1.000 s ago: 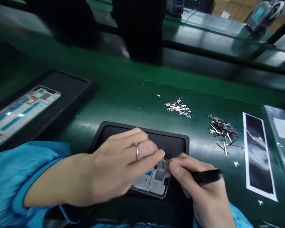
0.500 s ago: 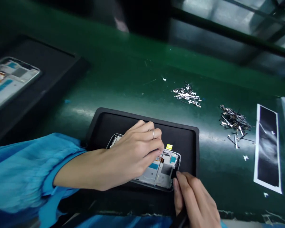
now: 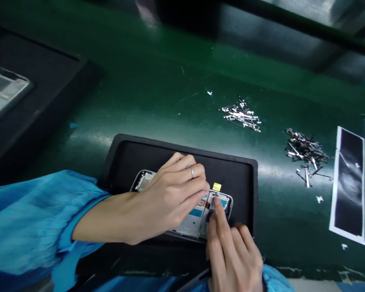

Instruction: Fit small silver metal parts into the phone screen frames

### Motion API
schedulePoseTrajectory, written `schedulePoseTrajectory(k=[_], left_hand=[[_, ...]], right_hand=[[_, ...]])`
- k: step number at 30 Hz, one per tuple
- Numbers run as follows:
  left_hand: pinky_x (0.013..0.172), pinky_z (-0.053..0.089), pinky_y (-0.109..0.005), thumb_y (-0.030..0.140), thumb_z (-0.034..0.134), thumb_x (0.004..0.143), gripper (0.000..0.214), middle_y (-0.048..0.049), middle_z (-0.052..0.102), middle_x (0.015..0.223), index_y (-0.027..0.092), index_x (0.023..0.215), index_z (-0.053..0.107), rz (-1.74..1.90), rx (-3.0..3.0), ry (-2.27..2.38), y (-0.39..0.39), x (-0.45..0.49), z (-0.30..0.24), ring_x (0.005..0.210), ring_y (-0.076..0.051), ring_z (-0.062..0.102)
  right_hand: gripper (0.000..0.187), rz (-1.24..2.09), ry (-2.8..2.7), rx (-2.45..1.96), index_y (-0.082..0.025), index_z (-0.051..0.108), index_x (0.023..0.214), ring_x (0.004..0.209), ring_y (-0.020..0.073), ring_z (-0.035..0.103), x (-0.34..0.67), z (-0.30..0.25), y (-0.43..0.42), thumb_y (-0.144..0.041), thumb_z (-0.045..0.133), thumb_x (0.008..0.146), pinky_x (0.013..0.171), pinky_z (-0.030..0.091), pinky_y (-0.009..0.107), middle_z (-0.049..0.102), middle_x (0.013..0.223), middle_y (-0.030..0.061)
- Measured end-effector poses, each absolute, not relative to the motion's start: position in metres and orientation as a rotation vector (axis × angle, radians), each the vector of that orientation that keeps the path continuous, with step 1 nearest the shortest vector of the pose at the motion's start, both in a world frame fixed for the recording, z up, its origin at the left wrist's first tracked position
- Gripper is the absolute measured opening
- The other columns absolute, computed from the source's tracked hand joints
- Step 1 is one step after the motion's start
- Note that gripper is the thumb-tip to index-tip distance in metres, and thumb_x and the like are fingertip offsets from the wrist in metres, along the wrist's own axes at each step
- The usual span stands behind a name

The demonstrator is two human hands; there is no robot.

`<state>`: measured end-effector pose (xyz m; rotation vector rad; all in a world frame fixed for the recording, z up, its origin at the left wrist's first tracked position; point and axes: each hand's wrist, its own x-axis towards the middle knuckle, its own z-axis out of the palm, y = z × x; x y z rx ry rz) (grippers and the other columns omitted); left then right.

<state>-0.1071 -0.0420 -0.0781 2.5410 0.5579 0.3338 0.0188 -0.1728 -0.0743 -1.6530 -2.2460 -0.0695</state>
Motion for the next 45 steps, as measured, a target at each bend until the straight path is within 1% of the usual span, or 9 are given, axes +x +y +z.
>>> schedulePoseTrajectory(k=[5, 10, 18, 22, 24, 30, 34, 38, 45], left_hand=[[0.061, 0.026, -0.031, 0.007, 0.038, 0.079, 0.019, -0.0036, 0.046, 0.069, 0.012, 0.063, 0.048, 0.418, 2.510, 0.543, -0.0431, -0.1069, -0.0779, 0.066, -0.015, 0.033], [0.062, 0.026, -0.031, 0.005, 0.039, 0.076, 0.018, -0.0033, 0.045, 0.069, 0.012, 0.061, 0.046, 0.443, 2.502, 0.541, -0.0419, -0.1070, -0.0777, 0.067, -0.015, 0.033], [0.061, 0.027, -0.031, 0.004, 0.045, 0.069, 0.011, -0.0032, 0.043, 0.068, 0.013, 0.062, 0.044, 0.539, 2.566, 0.460, -0.0424, -0.1081, -0.0833, 0.067, -0.015, 0.033], [0.061, 0.027, -0.031, 0.005, 0.045, 0.068, 0.011, -0.0033, 0.041, 0.067, 0.013, 0.061, 0.043, 0.532, 2.597, 0.467, -0.0431, -0.1081, -0.0820, 0.066, -0.016, 0.033], [0.062, 0.027, -0.031, 0.005, 0.044, 0.069, 0.012, -0.0035, 0.042, 0.067, 0.013, 0.060, 0.042, 0.500, 2.604, 0.469, -0.0430, -0.1083, -0.0796, 0.067, -0.016, 0.033], [0.062, 0.027, -0.031, 0.004, 0.040, 0.070, 0.015, -0.0040, 0.042, 0.067, 0.014, 0.059, 0.041, 0.421, 2.585, 0.449, -0.0420, -0.1085, -0.0757, 0.066, -0.016, 0.033], [0.061, 0.028, -0.031, 0.006, 0.044, 0.068, 0.011, -0.0037, 0.042, 0.067, 0.013, 0.061, 0.042, 0.514, 2.601, 0.426, -0.0424, -0.1078, -0.0801, 0.066, -0.016, 0.033], [0.061, 0.029, -0.032, 0.007, 0.047, 0.065, 0.007, -0.0041, 0.042, 0.068, 0.013, 0.062, 0.043, 0.542, 2.623, 0.414, -0.0427, -0.1079, -0.0826, 0.066, -0.016, 0.033], [0.061, 0.029, -0.031, 0.007, 0.044, 0.068, 0.008, -0.0046, 0.042, 0.069, 0.013, 0.063, 0.044, 0.481, 2.632, 0.420, -0.0430, -0.1085, -0.0785, 0.066, -0.016, 0.033]], right_hand=[[0.027, -0.043, -2.256, -1.618, -0.001, 0.055, 0.086, 0.072, 0.0226, 0.062, 0.0179, -0.0762, -0.1690, 0.006, 0.032, 0.075, 0.050, 0.041, 0.029, 0.057, 0.098, 0.0267], [0.024, -0.029, -2.228, -1.647, 0.000, 0.056, 0.089, 0.074, 0.0233, 0.062, 0.0162, -0.0792, -0.1712, 0.005, 0.037, 0.074, 0.053, 0.042, 0.031, 0.055, 0.102, 0.0268], [0.026, -0.037, -2.335, -1.621, 0.001, 0.055, 0.093, 0.084, 0.0244, 0.060, 0.0208, -0.0797, -0.1744, 0.003, 0.036, 0.074, 0.058, 0.044, 0.031, 0.053, 0.107, 0.0271], [0.020, -0.063, -2.214, -1.676, 0.001, 0.055, 0.090, 0.081, 0.0247, 0.061, 0.0164, -0.0801, -0.1713, 0.003, 0.042, 0.075, 0.057, 0.044, 0.031, 0.057, 0.100, 0.0270], [0.019, -0.072, -2.200, -1.673, 0.000, 0.056, 0.089, 0.080, 0.0243, 0.061, 0.0155, -0.0806, -0.1718, 0.002, 0.043, 0.075, 0.057, 0.044, 0.031, 0.057, 0.099, 0.0267], [0.024, -0.116, -2.329, -1.654, 0.000, 0.056, 0.093, 0.078, 0.0225, 0.062, 0.0216, -0.0816, -0.1753, 0.000, 0.040, 0.076, 0.058, 0.045, 0.030, 0.055, 0.104, 0.0255], [0.026, -0.135, -2.378, -1.615, 0.002, 0.056, 0.092, 0.076, 0.0227, 0.061, 0.0230, -0.0809, -0.1742, 0.002, 0.036, 0.074, 0.057, 0.045, 0.031, 0.056, 0.101, 0.0276], [0.027, -0.183, -2.438, -1.597, 0.006, 0.056, 0.092, 0.075, 0.0239, 0.061, 0.0226, -0.0788, -0.1731, 0.002, 0.037, 0.073, 0.060, 0.045, 0.033, 0.056, 0.100, 0.0289], [0.027, -0.203, -2.494, -1.619, 0.005, 0.056, 0.093, 0.074, 0.0228, 0.061, 0.0225, -0.0753, -0.1741, 0.001, 0.038, 0.073, 0.061, 0.045, 0.033, 0.056, 0.100, 0.0278]])
